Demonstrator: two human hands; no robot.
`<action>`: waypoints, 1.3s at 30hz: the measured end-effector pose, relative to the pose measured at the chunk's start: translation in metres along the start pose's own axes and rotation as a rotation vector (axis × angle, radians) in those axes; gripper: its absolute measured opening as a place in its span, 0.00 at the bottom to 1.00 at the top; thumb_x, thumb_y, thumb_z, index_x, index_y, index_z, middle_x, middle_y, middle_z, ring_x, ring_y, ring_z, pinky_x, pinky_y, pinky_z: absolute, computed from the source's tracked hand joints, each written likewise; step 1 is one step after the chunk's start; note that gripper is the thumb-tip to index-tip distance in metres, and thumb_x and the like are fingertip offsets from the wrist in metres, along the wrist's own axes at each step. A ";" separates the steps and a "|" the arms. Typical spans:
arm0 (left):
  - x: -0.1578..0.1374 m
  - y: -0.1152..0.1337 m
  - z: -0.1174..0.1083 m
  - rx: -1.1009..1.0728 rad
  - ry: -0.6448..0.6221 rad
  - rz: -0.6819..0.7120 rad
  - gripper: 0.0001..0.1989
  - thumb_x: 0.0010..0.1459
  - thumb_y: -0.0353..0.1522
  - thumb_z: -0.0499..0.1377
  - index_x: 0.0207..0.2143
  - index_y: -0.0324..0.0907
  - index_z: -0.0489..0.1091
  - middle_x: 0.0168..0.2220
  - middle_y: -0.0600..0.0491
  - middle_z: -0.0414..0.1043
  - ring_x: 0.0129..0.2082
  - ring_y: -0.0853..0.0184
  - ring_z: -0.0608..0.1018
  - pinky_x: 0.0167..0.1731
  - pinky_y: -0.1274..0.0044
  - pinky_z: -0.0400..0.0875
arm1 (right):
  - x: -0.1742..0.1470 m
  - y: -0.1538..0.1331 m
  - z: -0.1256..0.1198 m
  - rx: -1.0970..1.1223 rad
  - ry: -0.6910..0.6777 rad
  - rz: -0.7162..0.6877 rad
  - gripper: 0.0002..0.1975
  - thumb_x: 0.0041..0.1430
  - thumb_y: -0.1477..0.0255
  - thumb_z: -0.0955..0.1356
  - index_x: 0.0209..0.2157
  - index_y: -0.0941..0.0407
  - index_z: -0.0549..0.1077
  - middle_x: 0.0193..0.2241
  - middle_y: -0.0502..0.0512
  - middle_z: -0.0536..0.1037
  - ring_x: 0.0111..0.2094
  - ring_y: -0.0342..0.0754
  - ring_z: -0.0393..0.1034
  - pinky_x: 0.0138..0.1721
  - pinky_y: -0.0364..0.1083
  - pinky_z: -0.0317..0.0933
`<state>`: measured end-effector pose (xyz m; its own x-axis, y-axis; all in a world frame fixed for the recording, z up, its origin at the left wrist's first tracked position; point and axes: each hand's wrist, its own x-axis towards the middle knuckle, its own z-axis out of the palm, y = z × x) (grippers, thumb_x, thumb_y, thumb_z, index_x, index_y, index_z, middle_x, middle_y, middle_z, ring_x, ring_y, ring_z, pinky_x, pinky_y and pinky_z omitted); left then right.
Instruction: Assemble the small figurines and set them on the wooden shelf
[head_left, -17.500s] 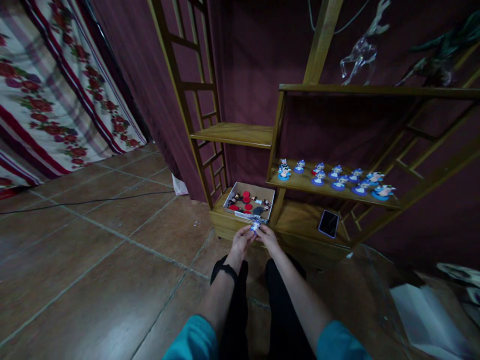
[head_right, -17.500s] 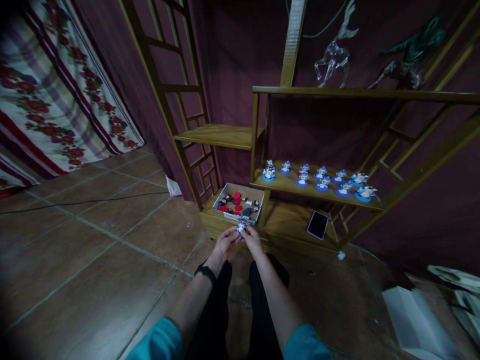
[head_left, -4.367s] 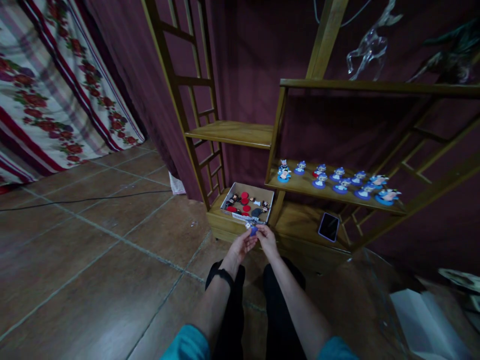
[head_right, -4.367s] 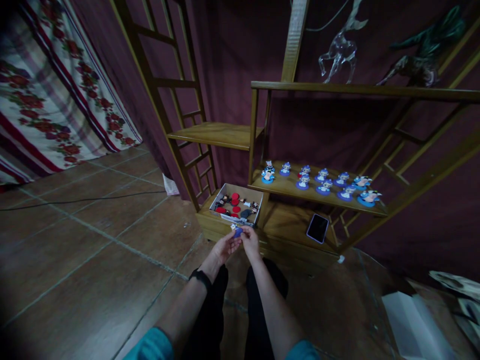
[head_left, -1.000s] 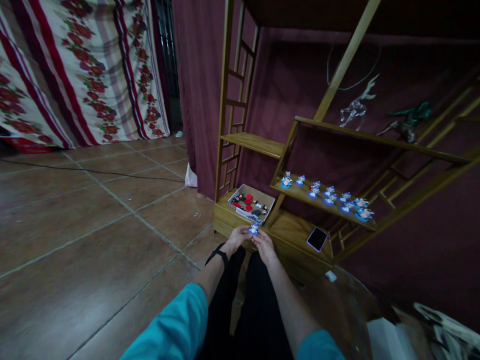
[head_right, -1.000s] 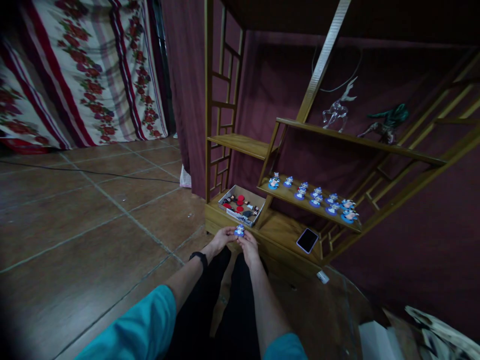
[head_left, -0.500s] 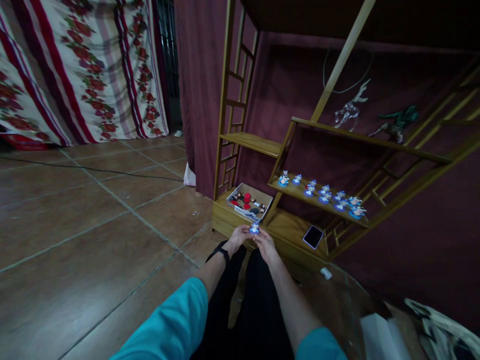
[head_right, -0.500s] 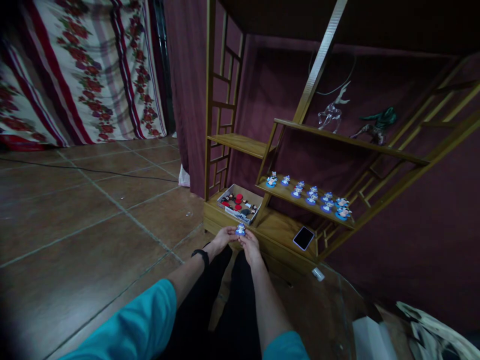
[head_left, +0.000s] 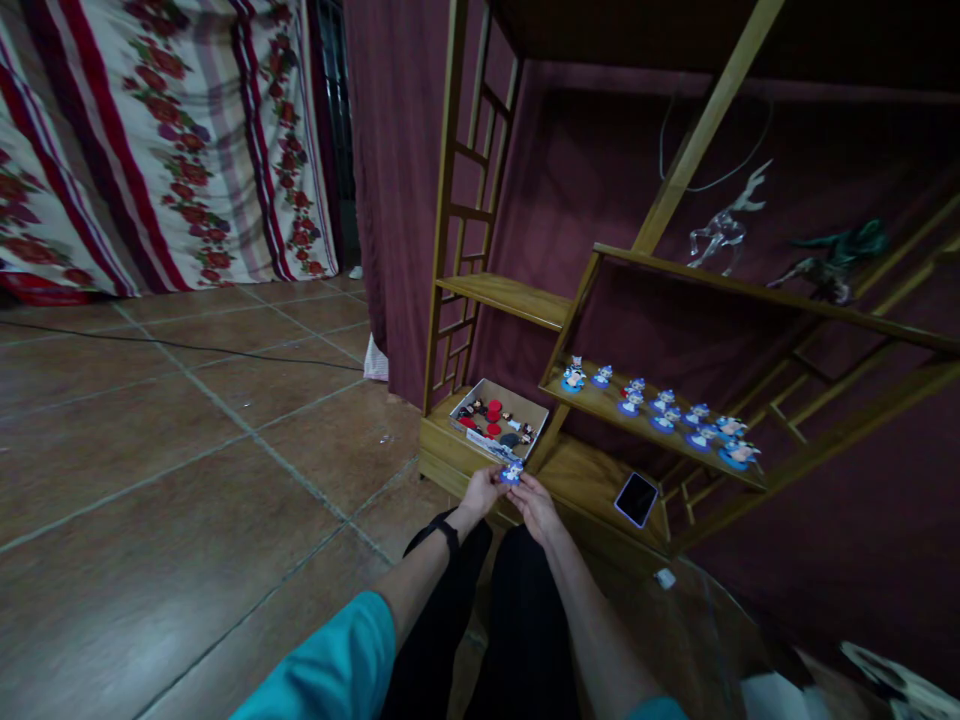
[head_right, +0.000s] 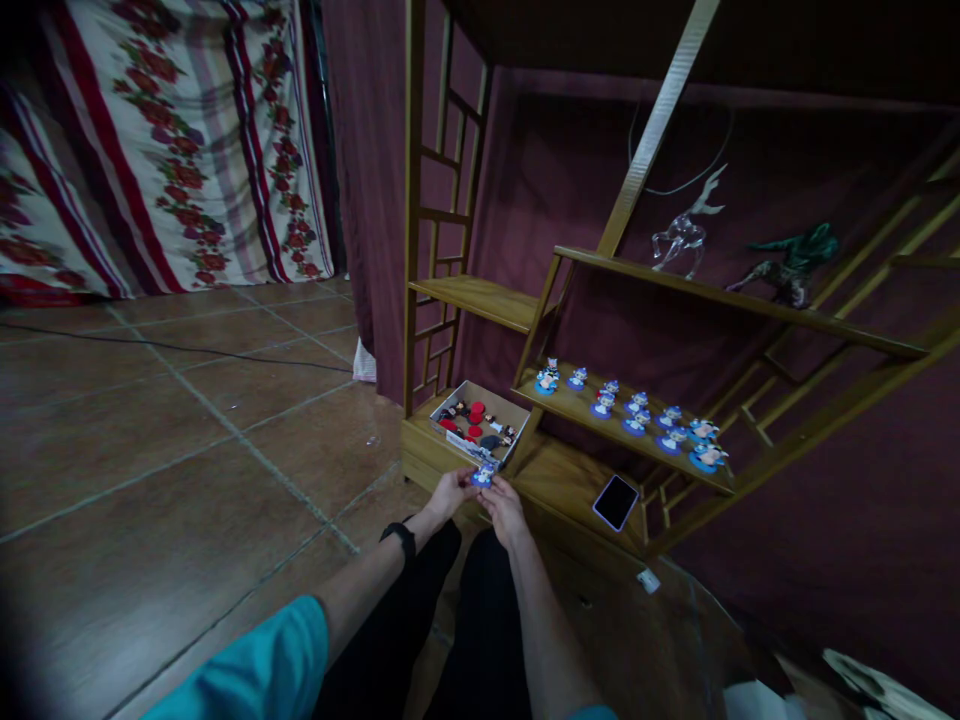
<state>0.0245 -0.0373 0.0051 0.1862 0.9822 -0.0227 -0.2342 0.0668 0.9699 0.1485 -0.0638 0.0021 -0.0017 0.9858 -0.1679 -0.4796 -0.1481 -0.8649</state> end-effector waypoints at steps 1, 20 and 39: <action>0.003 -0.002 -0.001 0.010 0.012 0.008 0.18 0.35 0.27 0.65 0.34 0.34 0.72 0.19 0.57 0.68 0.21 0.74 0.67 0.24 0.81 0.62 | 0.003 0.000 0.000 -0.007 -0.009 0.006 0.20 0.38 0.75 0.72 0.37 0.56 0.71 0.35 0.54 0.77 0.36 0.46 0.71 0.39 0.46 0.64; 0.012 -0.001 -0.005 -0.103 -0.062 -0.179 0.19 0.38 0.34 0.65 0.35 0.35 0.73 0.24 0.53 0.70 0.22 0.74 0.66 0.24 0.81 0.59 | 0.022 0.001 -0.002 0.007 0.031 -0.008 0.20 0.37 0.73 0.73 0.36 0.56 0.70 0.38 0.54 0.75 0.38 0.46 0.70 0.40 0.47 0.63; 0.003 0.017 -0.017 0.043 -0.136 -0.160 0.24 0.36 0.38 0.66 0.38 0.38 0.73 0.29 0.51 0.73 0.26 0.70 0.71 0.28 0.80 0.62 | 0.010 -0.002 0.006 -0.073 0.028 -0.094 0.22 0.34 0.68 0.74 0.37 0.56 0.71 0.37 0.54 0.75 0.37 0.50 0.70 0.39 0.49 0.62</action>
<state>0.0055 -0.0301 0.0173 0.3455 0.9268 -0.1476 -0.1507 0.2100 0.9660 0.1440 -0.0533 0.0051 0.0654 0.9931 -0.0971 -0.4109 -0.0618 -0.9096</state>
